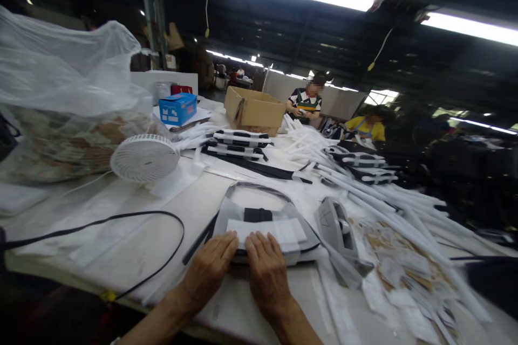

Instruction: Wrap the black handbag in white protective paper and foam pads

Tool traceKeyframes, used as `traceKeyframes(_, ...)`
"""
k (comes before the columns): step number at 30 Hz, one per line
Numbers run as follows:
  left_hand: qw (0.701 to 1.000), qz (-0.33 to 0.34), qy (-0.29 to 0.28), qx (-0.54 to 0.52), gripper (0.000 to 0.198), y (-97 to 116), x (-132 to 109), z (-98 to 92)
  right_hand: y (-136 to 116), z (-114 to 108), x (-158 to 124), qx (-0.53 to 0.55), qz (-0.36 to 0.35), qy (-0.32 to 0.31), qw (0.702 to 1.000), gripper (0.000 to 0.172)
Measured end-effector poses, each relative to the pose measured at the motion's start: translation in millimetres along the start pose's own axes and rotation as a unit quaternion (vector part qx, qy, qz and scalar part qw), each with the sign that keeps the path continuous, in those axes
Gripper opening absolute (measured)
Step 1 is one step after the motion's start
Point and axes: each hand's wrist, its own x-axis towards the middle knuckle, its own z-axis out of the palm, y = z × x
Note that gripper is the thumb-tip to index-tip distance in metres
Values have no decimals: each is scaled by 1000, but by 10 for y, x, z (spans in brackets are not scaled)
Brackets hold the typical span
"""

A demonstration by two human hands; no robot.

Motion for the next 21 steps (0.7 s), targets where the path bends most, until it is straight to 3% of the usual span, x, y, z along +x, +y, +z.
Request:
traceKeyframes(8,1000,-7,10,-24,40,8,-101,78,-51,47,-33,-6,24,7,1000,44)
traceKeyframes(11,1000,-10,13,-21,41,-6,-105,80,-32,4,-12,0,24,-18,1000,48)
traceKeyframes(16,999,-3,24,-20,43,-41,-91,51,-58,-301,50,51,29,-106,993,62)
traceKeyframes(21,999,16,24,-22,42,-70,-68,31,-185,-699,24,103,5,-70,992,44)
